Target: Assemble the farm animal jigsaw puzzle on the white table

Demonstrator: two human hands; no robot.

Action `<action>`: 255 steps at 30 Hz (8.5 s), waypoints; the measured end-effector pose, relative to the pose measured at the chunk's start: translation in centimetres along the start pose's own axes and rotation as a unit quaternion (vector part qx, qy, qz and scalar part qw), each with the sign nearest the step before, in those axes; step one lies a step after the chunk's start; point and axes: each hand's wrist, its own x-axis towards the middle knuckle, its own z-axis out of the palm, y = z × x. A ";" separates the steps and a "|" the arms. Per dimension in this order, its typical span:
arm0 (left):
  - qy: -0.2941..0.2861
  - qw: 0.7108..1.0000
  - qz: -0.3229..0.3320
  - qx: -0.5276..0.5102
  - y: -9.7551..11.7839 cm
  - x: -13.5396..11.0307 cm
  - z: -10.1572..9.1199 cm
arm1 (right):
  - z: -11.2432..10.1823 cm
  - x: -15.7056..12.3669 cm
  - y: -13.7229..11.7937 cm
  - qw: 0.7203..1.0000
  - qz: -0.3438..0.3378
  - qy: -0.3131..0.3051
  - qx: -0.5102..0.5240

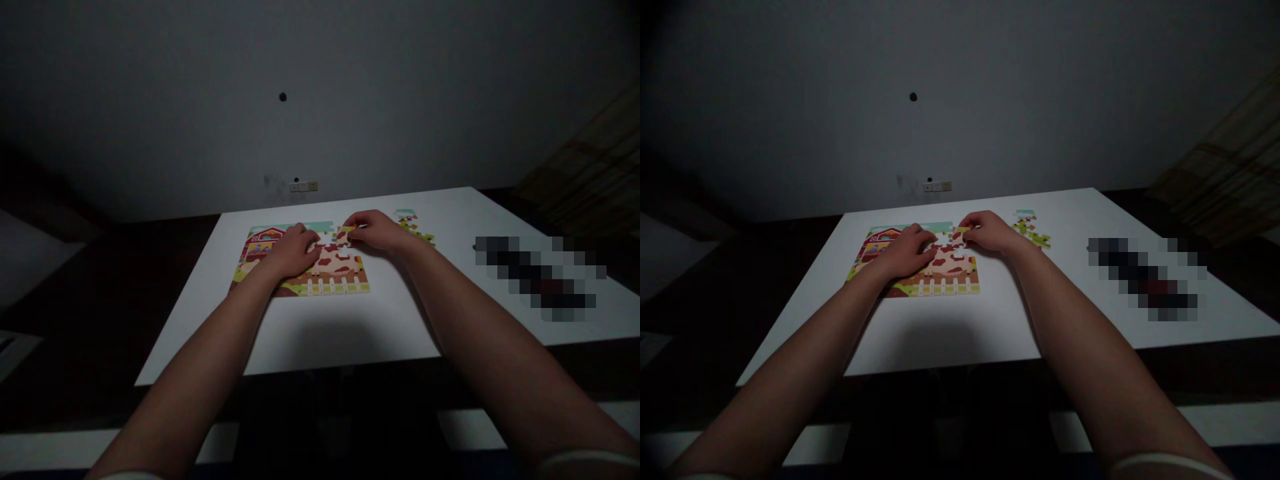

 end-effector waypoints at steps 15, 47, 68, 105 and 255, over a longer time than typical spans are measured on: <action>-0.004 1.000 -0.003 0.010 0.2 -0.1 -0.1 | 0.4 -0.3 -0.6 0.995 0.034 0.010 0.089; 0.000 1.000 -0.006 -0.001 0.3 -0.1 0.0 | -1.0 -0.2 0.2 0.992 0.012 -0.047 -0.119; 0.003 1.000 0.002 -0.001 0.2 -0.1 0.2 | -1.2 -0.5 -0.4 0.969 -0.106 -0.059 -0.217; -0.012 0.996 -0.043 0.072 -0.7 -0.1 0.3 | -5.2 -0.3 2.7 0.852 0.141 0.082 -0.498; -0.063 0.985 -0.108 0.123 -0.1 -0.5 0.6 | -2.2 -0.9 -1.4 0.998 -0.053 0.011 -0.009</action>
